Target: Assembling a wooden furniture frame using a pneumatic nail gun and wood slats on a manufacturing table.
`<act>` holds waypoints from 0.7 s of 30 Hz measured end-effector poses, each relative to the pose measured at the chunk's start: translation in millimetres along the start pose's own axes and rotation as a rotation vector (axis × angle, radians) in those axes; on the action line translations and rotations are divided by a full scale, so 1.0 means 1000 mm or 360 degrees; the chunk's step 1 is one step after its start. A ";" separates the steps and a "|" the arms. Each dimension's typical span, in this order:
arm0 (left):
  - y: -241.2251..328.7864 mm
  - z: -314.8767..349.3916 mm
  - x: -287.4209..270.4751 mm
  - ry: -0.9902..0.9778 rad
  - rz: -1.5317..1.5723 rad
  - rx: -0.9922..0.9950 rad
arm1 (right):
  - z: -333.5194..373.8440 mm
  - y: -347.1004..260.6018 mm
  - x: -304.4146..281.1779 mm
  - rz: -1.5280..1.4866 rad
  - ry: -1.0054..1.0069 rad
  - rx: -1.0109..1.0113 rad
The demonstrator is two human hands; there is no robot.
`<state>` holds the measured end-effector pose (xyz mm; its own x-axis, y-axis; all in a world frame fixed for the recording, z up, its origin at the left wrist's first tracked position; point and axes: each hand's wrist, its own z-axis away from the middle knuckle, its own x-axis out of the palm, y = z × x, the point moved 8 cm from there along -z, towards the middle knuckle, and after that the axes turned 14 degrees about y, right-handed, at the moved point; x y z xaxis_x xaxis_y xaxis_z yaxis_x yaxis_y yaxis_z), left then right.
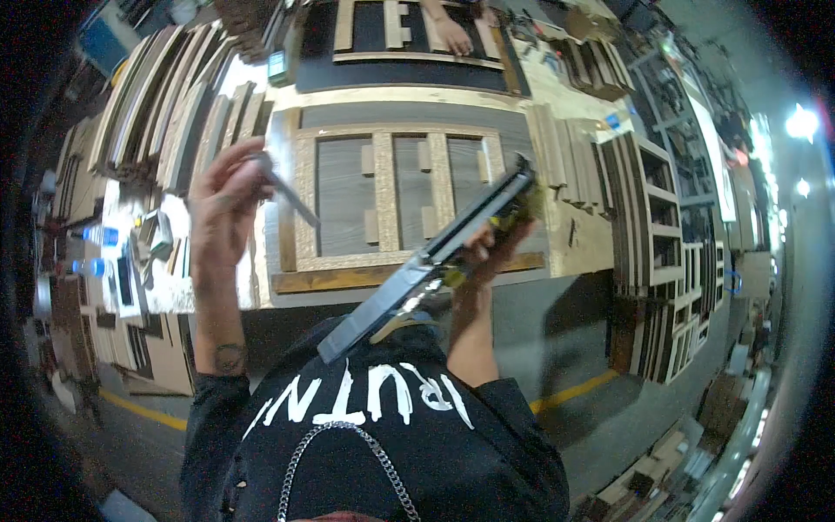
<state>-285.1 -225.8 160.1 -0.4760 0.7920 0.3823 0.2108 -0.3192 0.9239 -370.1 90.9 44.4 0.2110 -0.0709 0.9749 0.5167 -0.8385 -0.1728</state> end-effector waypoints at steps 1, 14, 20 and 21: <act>0.000 0.002 0.041 -0.0141 -0.0138 -0.0048 | 0.003 -0.002 -0.007 0.0211 0.0269 -0.0214; -0.023 0.019 0.193 -0.0845 -0.1028 0.0446 | 0.003 0.021 0.030 0.0283 0.0633 -0.0379; -0.017 0.036 0.190 -0.0768 -0.0966 0.0835 | 0.005 0.025 0.019 0.0276 0.0513 -0.0301; -0.009 0.034 0.181 -0.0655 -0.0909 0.0865 | 0.003 0.027 0.014 0.0279 0.0504 -0.0290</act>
<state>-344.3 -62.1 220.6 -0.3101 0.9124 -0.2672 0.4608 0.3901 0.7972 -351.1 69.0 53.3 0.0023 -0.3602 0.9329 0.3340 -0.8790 -0.3403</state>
